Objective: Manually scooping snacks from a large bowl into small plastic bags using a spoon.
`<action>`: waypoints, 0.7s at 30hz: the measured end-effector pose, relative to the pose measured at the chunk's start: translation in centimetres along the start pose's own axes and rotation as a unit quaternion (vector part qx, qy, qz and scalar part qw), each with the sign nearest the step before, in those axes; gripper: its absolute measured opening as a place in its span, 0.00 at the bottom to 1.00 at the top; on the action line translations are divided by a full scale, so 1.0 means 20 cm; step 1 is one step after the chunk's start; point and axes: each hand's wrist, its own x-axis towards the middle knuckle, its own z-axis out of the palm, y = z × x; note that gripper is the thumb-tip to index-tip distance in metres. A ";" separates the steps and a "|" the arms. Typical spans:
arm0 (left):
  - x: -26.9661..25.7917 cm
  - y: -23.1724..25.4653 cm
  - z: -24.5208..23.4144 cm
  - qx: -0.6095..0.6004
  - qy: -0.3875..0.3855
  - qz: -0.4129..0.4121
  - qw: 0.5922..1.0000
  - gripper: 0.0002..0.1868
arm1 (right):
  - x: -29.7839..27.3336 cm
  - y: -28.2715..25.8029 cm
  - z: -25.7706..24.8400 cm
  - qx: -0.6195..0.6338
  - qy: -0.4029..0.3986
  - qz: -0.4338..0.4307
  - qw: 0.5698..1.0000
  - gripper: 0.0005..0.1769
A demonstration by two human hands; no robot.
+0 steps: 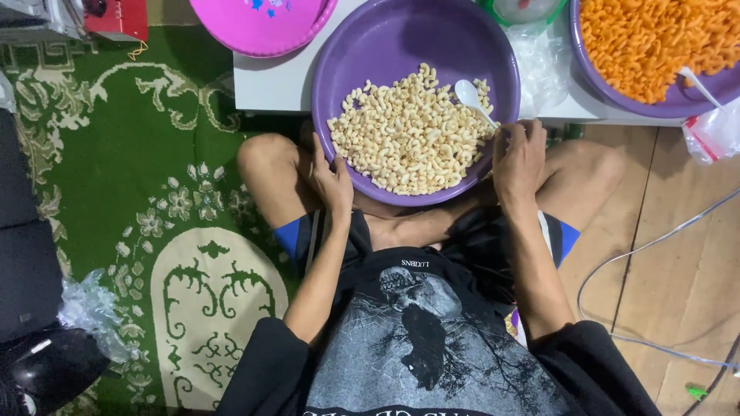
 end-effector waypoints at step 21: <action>0.10 -0.14 -0.01 0.058 -0.102 0.003 0.993 0.35 | -0.20 0.02 -0.05 0.079 0.018 0.001 0.997 0.05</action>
